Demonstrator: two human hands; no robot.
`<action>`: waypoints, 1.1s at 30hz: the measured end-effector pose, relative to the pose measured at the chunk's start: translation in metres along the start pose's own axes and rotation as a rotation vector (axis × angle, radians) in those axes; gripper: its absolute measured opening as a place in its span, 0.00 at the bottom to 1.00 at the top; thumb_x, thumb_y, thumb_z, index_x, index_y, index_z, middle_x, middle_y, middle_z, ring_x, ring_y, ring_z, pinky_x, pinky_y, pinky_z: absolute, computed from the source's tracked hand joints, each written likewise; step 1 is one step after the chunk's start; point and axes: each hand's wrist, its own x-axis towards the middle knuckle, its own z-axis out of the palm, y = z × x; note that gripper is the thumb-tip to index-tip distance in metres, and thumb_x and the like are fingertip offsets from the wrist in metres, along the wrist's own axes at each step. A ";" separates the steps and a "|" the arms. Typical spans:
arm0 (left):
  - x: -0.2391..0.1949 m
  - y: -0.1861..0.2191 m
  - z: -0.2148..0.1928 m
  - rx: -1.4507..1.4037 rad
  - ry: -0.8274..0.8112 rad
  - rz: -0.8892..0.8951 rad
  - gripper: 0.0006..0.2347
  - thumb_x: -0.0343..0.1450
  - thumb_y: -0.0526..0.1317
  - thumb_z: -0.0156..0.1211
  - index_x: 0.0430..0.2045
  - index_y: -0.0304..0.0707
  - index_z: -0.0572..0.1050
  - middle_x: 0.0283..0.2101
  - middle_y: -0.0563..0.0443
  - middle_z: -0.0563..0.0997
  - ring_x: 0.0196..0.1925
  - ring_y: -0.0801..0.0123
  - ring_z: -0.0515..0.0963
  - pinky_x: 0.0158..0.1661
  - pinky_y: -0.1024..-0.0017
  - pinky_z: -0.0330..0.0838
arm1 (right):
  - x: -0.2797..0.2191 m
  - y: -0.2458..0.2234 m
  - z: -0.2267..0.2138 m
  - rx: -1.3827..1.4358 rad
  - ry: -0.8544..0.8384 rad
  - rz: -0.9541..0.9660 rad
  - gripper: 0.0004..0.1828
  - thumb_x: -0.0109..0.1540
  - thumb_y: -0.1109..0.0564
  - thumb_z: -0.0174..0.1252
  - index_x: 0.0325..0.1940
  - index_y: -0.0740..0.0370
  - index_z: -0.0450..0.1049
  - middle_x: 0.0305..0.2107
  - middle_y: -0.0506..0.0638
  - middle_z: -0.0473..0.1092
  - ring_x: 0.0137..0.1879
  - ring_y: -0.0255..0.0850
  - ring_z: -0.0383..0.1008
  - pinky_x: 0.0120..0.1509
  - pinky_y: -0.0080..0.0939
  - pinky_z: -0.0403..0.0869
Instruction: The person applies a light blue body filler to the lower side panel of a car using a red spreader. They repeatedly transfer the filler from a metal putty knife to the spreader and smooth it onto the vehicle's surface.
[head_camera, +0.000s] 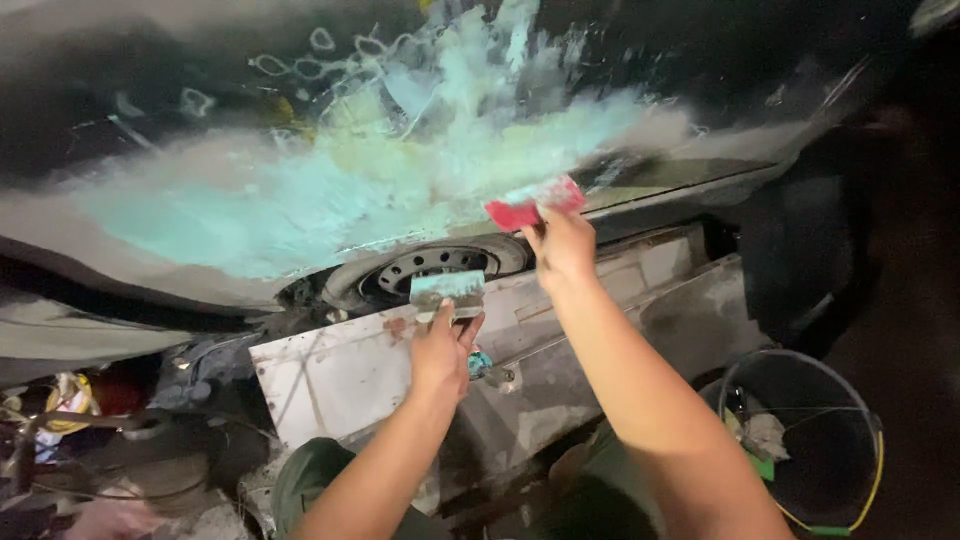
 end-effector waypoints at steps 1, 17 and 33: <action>-0.006 0.001 -0.001 0.004 0.001 -0.003 0.30 0.76 0.41 0.56 0.67 0.19 0.48 0.63 0.26 0.64 0.60 0.42 0.78 0.61 0.37 0.69 | -0.018 -0.044 0.026 0.001 0.004 0.002 0.20 0.69 0.51 0.62 0.61 0.60 0.67 0.53 0.55 0.71 0.62 0.38 0.69 0.68 0.50 0.75; -0.023 0.019 0.132 -0.101 -0.205 -0.029 0.32 0.76 0.36 0.57 0.66 0.11 0.44 0.67 0.13 0.48 0.62 0.23 0.67 0.55 0.42 0.79 | -0.129 -0.105 -0.107 0.048 0.534 0.118 0.12 0.63 0.59 0.59 0.51 0.50 0.75 0.36 0.43 0.69 0.45 0.36 0.74 0.59 0.46 0.76; 0.079 0.082 0.264 -0.084 0.179 -0.254 0.14 0.73 0.31 0.36 0.34 0.48 0.75 0.31 0.58 0.83 0.40 0.53 0.89 0.17 0.76 0.50 | -0.278 0.040 -0.191 0.044 0.502 0.342 0.07 0.61 0.60 0.62 0.44 0.60 0.75 0.36 0.51 0.76 0.44 0.41 0.78 0.61 0.58 0.78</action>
